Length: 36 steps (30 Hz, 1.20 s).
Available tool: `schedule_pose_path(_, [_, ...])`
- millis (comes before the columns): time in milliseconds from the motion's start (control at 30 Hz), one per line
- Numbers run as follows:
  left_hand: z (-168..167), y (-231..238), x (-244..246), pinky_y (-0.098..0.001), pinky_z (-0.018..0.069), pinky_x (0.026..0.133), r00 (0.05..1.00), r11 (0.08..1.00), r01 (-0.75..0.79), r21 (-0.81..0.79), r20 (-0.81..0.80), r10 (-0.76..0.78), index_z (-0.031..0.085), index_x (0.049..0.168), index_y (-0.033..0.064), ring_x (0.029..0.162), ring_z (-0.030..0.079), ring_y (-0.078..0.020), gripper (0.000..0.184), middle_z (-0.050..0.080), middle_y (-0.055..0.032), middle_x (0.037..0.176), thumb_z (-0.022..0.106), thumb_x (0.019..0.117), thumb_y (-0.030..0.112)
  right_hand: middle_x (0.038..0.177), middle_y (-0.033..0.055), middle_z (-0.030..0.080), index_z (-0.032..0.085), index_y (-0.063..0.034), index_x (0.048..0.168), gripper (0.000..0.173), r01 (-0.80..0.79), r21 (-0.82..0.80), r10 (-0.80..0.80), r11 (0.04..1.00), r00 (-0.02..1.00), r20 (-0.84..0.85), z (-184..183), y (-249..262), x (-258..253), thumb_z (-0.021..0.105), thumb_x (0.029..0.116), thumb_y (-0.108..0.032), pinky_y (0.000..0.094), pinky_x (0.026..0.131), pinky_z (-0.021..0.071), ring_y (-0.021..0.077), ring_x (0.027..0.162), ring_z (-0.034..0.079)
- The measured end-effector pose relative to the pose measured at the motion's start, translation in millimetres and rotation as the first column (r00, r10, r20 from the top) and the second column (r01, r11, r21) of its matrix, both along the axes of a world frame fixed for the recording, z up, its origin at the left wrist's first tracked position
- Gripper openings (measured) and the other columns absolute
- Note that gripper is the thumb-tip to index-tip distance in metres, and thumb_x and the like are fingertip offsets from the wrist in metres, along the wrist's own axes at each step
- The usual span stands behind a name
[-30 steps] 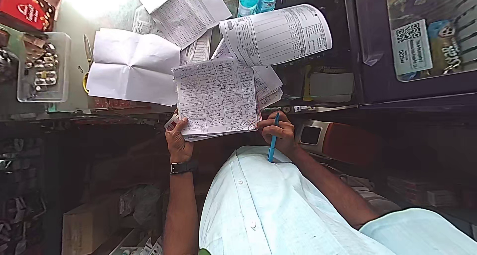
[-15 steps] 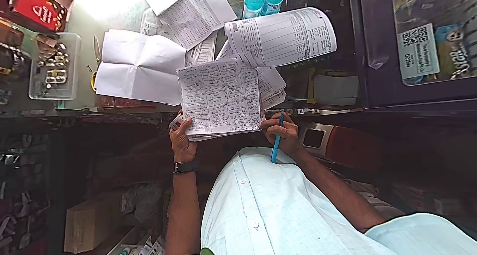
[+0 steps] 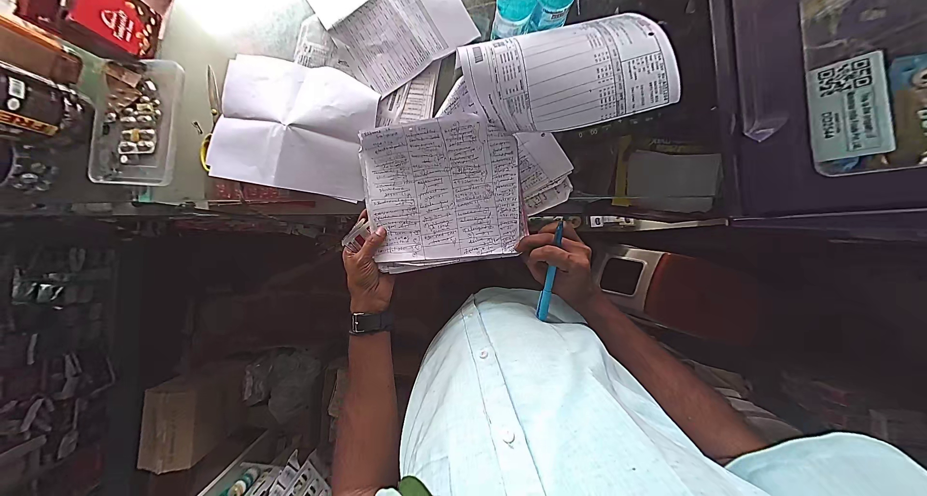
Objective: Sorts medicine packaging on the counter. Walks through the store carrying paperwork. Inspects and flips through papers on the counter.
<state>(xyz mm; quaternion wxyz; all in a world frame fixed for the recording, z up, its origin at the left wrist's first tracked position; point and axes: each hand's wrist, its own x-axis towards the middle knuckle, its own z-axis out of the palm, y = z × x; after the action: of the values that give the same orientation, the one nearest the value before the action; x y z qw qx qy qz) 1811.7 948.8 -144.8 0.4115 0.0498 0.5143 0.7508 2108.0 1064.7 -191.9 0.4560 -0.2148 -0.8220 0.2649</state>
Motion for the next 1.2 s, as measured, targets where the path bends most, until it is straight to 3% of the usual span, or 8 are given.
schedule_pose_path(1200, [1.9, -1.9, 1.5, -0.0466, 0.0621, 0.086, 1.000, 0.998, -0.014, 0.063, 0.022, 0.013, 0.057, 0.137, 0.0054, 0.098, 0.073, -0.0252, 0.041, 0.072, -0.0145, 0.115, 0.055, 0.0970, -0.004, 0.093, 0.0047, 0.075, 0.063, -0.0087, 0.075, 0.016, -0.001, -0.013, 0.001, 1.000, 1.000, -0.008, 0.5, -0.8, -0.5, 0.067, 0.0890, -0.002, 0.0268, 0.087, 0.0482, 0.0169, 0.095, 0.065])
